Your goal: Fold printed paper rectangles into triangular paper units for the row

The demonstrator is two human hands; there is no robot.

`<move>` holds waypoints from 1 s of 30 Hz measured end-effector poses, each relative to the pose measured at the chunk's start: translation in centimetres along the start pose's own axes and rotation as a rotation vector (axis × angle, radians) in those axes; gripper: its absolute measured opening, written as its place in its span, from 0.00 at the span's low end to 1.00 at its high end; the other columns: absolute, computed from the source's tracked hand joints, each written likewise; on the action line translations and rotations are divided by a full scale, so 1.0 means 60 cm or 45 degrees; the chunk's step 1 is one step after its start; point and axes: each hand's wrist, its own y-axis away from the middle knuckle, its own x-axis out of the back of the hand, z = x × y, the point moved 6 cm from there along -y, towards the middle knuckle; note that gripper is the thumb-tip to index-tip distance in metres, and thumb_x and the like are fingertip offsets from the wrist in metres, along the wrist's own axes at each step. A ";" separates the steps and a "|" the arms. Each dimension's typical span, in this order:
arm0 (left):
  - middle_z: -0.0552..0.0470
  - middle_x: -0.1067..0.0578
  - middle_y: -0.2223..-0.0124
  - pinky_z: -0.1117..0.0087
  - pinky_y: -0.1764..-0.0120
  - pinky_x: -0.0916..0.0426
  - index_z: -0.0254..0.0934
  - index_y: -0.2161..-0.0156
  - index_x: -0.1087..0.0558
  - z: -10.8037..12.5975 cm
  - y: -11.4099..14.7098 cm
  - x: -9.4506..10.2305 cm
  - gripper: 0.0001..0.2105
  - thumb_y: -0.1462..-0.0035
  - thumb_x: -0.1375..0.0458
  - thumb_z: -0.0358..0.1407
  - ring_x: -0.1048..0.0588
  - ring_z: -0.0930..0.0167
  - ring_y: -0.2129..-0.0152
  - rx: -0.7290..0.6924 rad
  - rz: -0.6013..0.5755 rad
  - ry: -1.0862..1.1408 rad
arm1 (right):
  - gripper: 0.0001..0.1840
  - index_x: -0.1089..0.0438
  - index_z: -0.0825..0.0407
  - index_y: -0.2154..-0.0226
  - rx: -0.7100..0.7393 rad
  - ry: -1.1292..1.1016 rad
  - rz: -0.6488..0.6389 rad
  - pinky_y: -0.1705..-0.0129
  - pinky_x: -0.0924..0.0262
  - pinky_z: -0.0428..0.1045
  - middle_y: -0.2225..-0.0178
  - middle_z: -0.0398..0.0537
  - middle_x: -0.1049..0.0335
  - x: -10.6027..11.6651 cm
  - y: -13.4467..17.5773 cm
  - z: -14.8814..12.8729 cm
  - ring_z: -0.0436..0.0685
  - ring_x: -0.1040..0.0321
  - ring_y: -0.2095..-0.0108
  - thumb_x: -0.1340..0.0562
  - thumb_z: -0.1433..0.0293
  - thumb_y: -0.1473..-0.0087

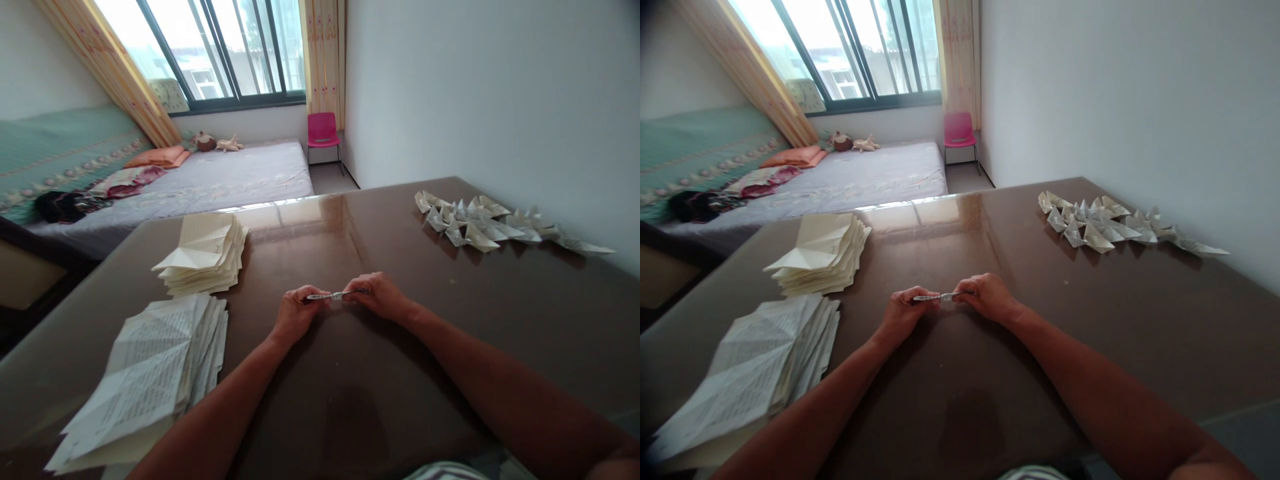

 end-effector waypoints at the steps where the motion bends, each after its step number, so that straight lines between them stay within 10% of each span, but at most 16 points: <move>1: 0.52 0.22 0.72 0.72 0.67 0.32 0.37 0.69 0.22 0.004 0.001 0.000 0.08 0.50 0.39 0.40 0.26 0.69 0.72 -0.037 -0.006 -0.081 | 0.14 0.23 0.48 0.67 0.007 0.064 -0.005 0.67 0.46 0.45 0.72 0.45 0.25 0.002 0.000 0.001 0.52 0.32 0.71 0.41 0.59 0.44; 6: 0.50 0.28 0.53 0.72 0.65 0.30 0.43 0.53 0.29 0.032 0.014 -0.002 0.20 0.52 0.37 0.43 0.27 0.71 0.65 -0.276 0.018 -0.344 | 0.10 0.23 0.46 0.67 0.004 0.216 -0.005 0.64 0.45 0.46 0.69 0.47 0.25 0.010 0.007 0.013 0.54 0.31 0.66 0.40 0.61 0.44; 10: 0.51 0.32 0.50 0.74 0.65 0.32 0.43 0.56 0.30 0.047 0.023 -0.011 0.09 0.41 0.47 0.40 0.27 0.75 0.67 -0.371 -0.042 -0.461 | 0.10 0.25 0.45 0.62 -0.002 0.095 -0.036 0.59 0.42 0.48 0.63 0.46 0.26 0.012 0.009 0.019 0.55 0.32 0.60 0.38 0.62 0.47; 15: 0.51 0.31 0.50 0.74 0.64 0.33 0.42 0.60 0.28 0.050 0.023 -0.016 0.09 0.39 0.50 0.39 0.28 0.75 0.69 -0.390 -0.062 -0.590 | 0.31 0.32 0.47 0.51 -0.025 -0.157 -0.024 0.56 0.39 0.51 0.52 0.50 0.31 0.036 0.007 0.020 0.59 0.35 0.54 0.30 0.56 0.58; 21: 0.52 0.28 0.55 0.73 0.61 0.35 0.42 0.60 0.27 0.045 0.014 -0.019 0.10 0.38 0.51 0.38 0.28 0.73 0.65 -0.420 0.014 -0.589 | 0.15 0.27 0.47 0.65 0.291 -0.104 -0.043 0.44 0.48 0.56 0.49 0.49 0.35 0.051 0.015 -0.027 0.60 0.43 0.46 0.31 0.58 0.56; 30: 0.51 0.25 0.59 0.70 0.59 0.35 0.43 0.59 0.27 0.050 0.016 -0.027 0.10 0.41 0.47 0.42 0.28 0.70 0.64 -0.447 -0.042 -0.669 | 0.10 0.29 0.48 0.60 0.269 -0.081 -0.165 0.54 0.40 0.49 0.51 0.48 0.33 0.014 0.024 -0.042 0.54 0.32 0.58 0.38 0.66 0.47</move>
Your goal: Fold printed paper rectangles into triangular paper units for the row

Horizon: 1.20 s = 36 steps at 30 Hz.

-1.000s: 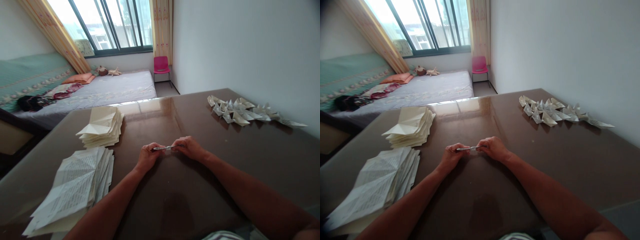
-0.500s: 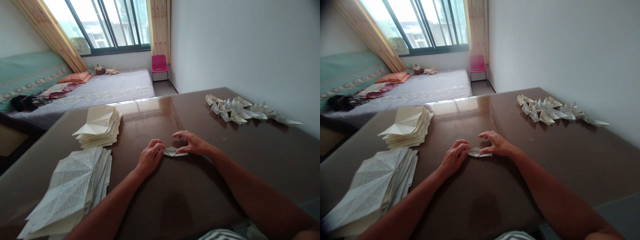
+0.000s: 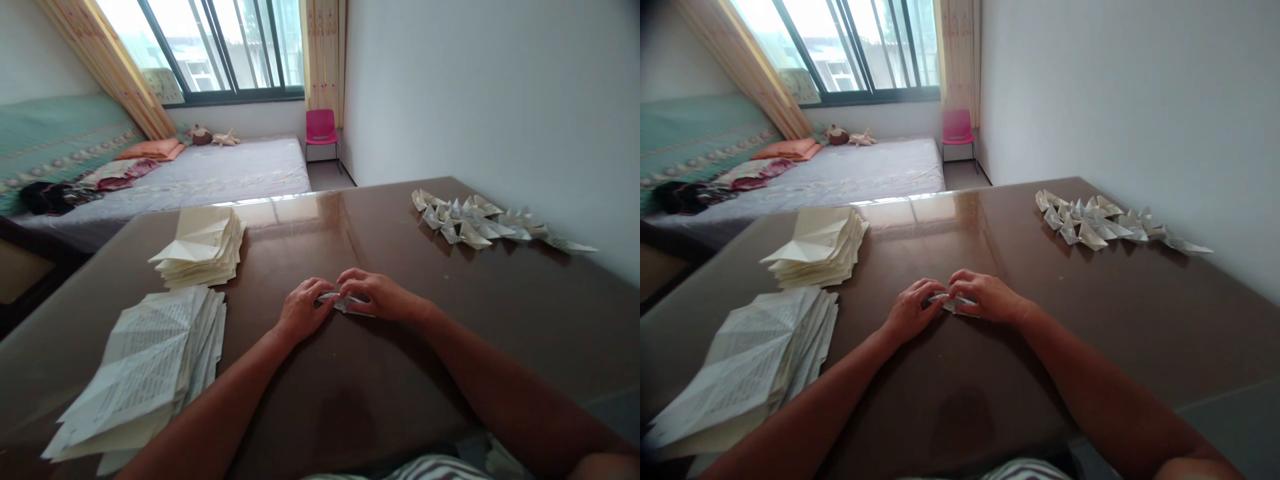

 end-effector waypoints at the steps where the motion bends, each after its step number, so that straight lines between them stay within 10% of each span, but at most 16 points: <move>1: 0.51 0.25 0.60 0.70 0.59 0.35 0.43 0.59 0.27 0.003 0.000 0.000 0.10 0.42 0.46 0.42 0.28 0.68 0.63 -0.021 -0.007 -0.021 | 0.09 0.29 0.49 0.60 -0.057 -0.056 0.019 0.58 0.38 0.47 0.53 0.48 0.32 0.001 0.000 0.008 0.52 0.31 0.62 0.40 0.68 0.45; 8: 0.55 0.26 0.70 0.73 0.67 0.38 0.41 0.63 0.28 -0.001 0.000 0.000 0.07 0.42 0.48 0.35 0.30 0.73 0.74 0.039 0.056 0.006 | 0.12 0.27 0.51 0.71 -0.139 -0.054 0.108 0.57 0.39 0.46 0.59 0.46 0.26 0.008 -0.006 0.034 0.52 0.30 0.60 0.45 0.75 0.45; 24: 0.55 0.27 0.67 0.74 0.65 0.38 0.41 0.62 0.29 0.007 0.005 -0.003 0.08 0.41 0.51 0.33 0.31 0.74 0.72 0.005 0.127 -0.019 | 0.08 0.24 0.48 0.69 -0.180 0.999 -0.230 0.58 0.46 0.51 0.59 0.50 0.28 -0.010 -0.040 -0.036 0.60 0.39 0.54 0.39 0.66 0.45; 36: 0.52 0.27 0.63 0.72 0.61 0.34 0.39 0.61 0.28 -0.009 0.009 -0.004 0.09 0.39 0.51 0.34 0.28 0.72 0.66 -0.141 0.032 0.094 | 0.09 0.26 0.46 0.63 -0.209 0.795 -0.209 0.64 0.46 0.46 0.63 0.45 0.27 -0.027 -0.056 -0.013 0.55 0.31 0.60 0.42 0.67 0.44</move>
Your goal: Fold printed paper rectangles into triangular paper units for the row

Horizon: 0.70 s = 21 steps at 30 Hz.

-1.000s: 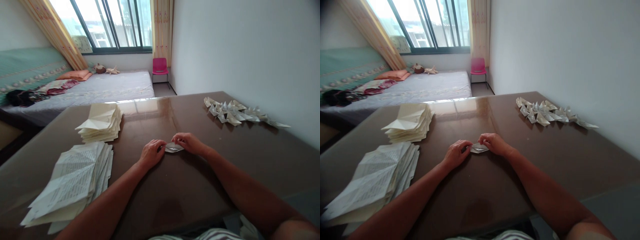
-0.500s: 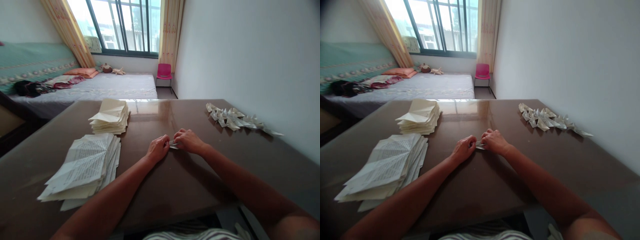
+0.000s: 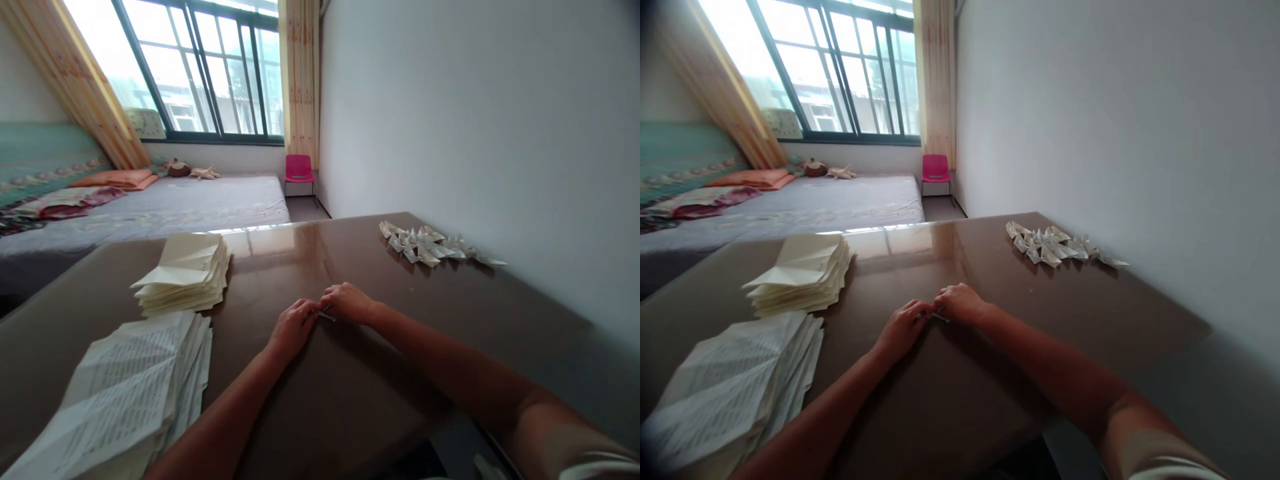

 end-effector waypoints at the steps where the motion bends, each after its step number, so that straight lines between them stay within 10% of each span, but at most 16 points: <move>1: 0.52 0.27 0.63 0.71 0.61 0.34 0.39 0.62 0.29 0.001 -0.003 -0.002 0.09 0.39 0.52 0.35 0.28 0.71 0.66 -0.001 -0.003 -0.027 | 0.09 0.26 0.46 0.62 -0.008 -0.015 0.015 0.63 0.46 0.46 0.62 0.45 0.26 -0.002 0.000 -0.001 0.54 0.31 0.60 0.42 0.68 0.43; 14: 0.51 0.29 0.64 0.67 0.62 0.33 0.39 0.65 0.31 0.003 -0.006 -0.012 0.10 0.38 0.53 0.38 0.28 0.69 0.67 0.034 -0.062 -0.161 | 0.09 0.26 0.46 0.64 -0.081 -0.032 0.119 0.59 0.47 0.51 0.63 0.46 0.25 -0.002 0.024 0.011 0.58 0.34 0.57 0.42 0.65 0.44; 21: 0.47 0.37 0.44 0.70 0.62 0.28 0.46 0.40 0.44 -0.014 0.005 -0.004 0.22 0.38 0.52 0.40 0.26 0.76 0.70 0.123 0.067 -0.053 | 0.09 0.24 0.43 0.65 -0.162 -0.094 0.175 0.57 0.46 0.51 0.64 0.45 0.24 0.032 0.035 0.079 0.57 0.35 0.58 0.40 0.62 0.45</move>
